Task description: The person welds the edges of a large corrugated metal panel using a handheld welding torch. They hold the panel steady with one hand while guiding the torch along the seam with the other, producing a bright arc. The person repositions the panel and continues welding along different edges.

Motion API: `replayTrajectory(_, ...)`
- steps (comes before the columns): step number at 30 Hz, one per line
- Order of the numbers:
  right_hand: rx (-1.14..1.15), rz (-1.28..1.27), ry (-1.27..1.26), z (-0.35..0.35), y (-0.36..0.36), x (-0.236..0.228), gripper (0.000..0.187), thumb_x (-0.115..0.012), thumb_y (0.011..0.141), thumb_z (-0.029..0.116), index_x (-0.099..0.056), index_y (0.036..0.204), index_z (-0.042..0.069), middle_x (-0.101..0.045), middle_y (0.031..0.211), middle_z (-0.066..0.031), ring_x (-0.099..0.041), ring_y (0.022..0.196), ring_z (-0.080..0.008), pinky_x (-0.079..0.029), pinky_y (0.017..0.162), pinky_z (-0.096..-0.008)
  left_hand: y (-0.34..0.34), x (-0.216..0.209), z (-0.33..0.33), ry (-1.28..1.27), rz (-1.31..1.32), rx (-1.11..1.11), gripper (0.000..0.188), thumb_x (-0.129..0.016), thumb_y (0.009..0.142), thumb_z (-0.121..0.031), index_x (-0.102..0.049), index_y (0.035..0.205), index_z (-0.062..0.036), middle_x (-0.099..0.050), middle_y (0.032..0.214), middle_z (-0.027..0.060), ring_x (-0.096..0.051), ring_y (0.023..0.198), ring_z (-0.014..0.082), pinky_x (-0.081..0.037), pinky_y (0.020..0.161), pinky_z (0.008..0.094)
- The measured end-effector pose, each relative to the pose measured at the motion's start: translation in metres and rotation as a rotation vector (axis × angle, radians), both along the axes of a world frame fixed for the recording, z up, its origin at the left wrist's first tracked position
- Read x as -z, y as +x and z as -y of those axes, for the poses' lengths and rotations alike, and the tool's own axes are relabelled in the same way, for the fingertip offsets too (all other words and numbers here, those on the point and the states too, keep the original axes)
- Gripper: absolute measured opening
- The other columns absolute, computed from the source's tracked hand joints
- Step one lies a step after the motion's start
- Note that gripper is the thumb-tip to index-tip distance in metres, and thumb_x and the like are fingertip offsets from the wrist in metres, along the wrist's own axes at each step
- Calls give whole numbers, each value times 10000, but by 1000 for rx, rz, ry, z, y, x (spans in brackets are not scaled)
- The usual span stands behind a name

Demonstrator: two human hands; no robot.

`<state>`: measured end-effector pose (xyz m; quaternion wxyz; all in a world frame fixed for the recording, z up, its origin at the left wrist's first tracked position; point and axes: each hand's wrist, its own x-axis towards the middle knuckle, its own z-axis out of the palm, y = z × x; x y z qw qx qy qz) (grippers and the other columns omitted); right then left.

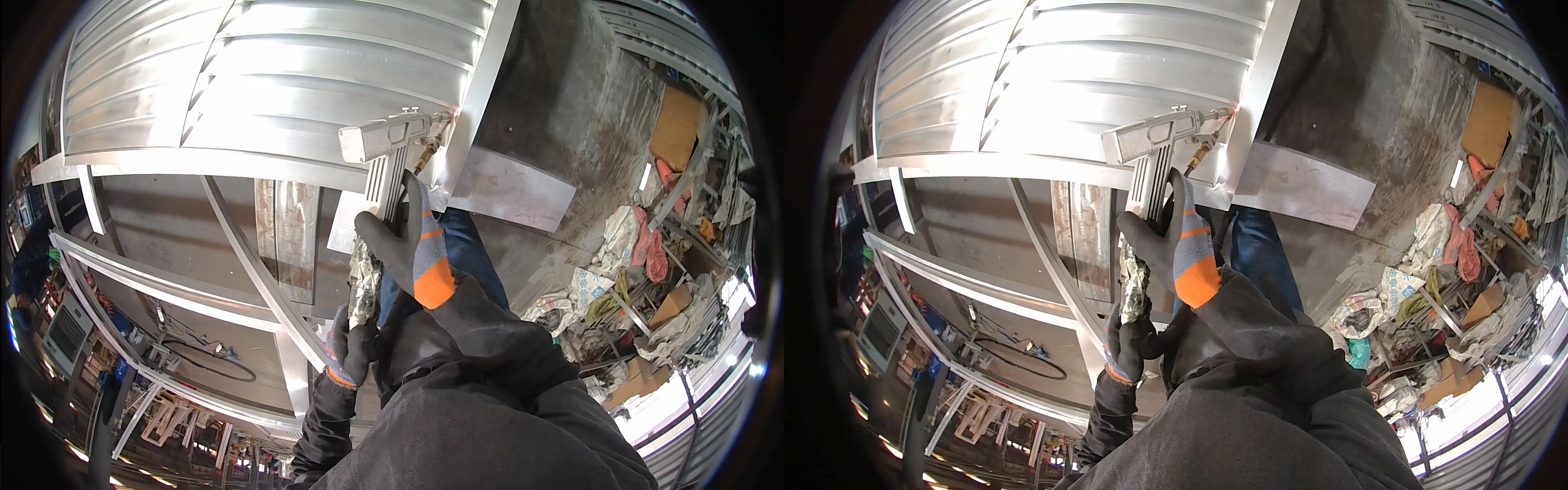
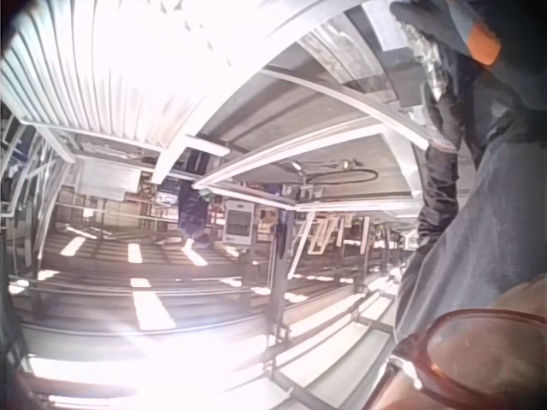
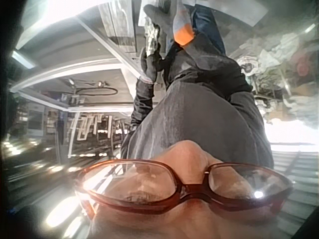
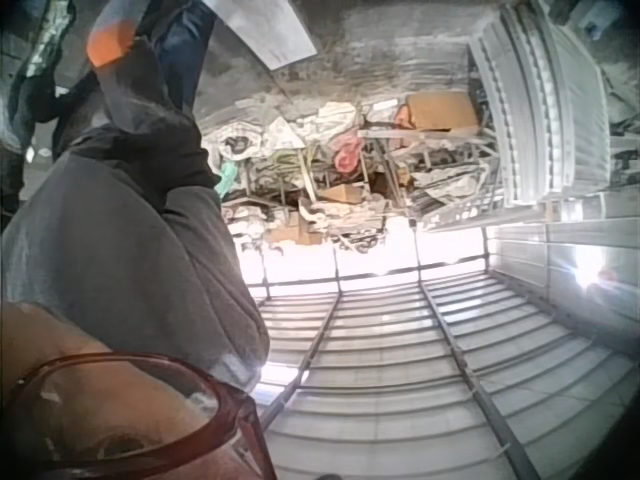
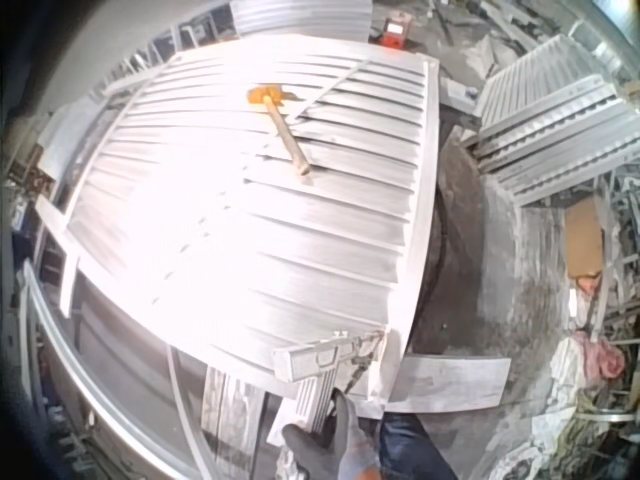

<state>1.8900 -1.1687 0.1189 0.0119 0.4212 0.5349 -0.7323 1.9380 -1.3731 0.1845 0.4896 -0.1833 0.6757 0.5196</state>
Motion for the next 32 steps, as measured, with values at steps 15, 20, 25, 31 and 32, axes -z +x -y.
replayTrajectory(15,68,10,-88,-5,-3,-13,551,-709,952,75,-410,1411,8,-672,991,-98,-650,831,-136,-561,701,-300,-16,-12,-6,54,-55,99,321,-504,1039,-220,-563,1255,10,-649,948,42,-561,784,91,-482,671,273)
replayTrajectory(20,23,60,-112,-5,-4,-12,554,-703,958,64,-398,1418,18,-659,982,-86,-637,818,-128,-548,679,-291,-14,-11,-5,59,-47,82,322,-510,1034,-213,-561,1256,14,-652,949,45,-568,808,100,-493,690,279)
replayTrajectory(25,87,70,-194,0,-1,-17,566,-698,955,50,-387,1427,24,-652,976,-80,-626,803,-122,-530,655,-281,-13,-11,-1,53,-35,70,323,-524,1026,-226,-579,1237,12,-651,950,43,-572,827,104,-490,693,280)
replayTrajectory(31,-15,60,19,10,7,0,600,-705,946,55,-378,1448,31,-647,989,-86,-622,810,-124,-531,657,-289,-12,-11,1,20,-60,97,452,-545,1010,-357,-607,1279,0,-635,903,37,-561,786,113,-461,662,288)
replayTrajectory(32,0,33,-7,10,11,1,610,-709,944,60,-377,1454,34,-647,997,-90,-622,814,-124,-532,657,-292,-9,-11,0,-5,-70,99,510,-547,1005,-413,-616,1301,-3,-627,879,33,-553,766,117,-449,650,294)
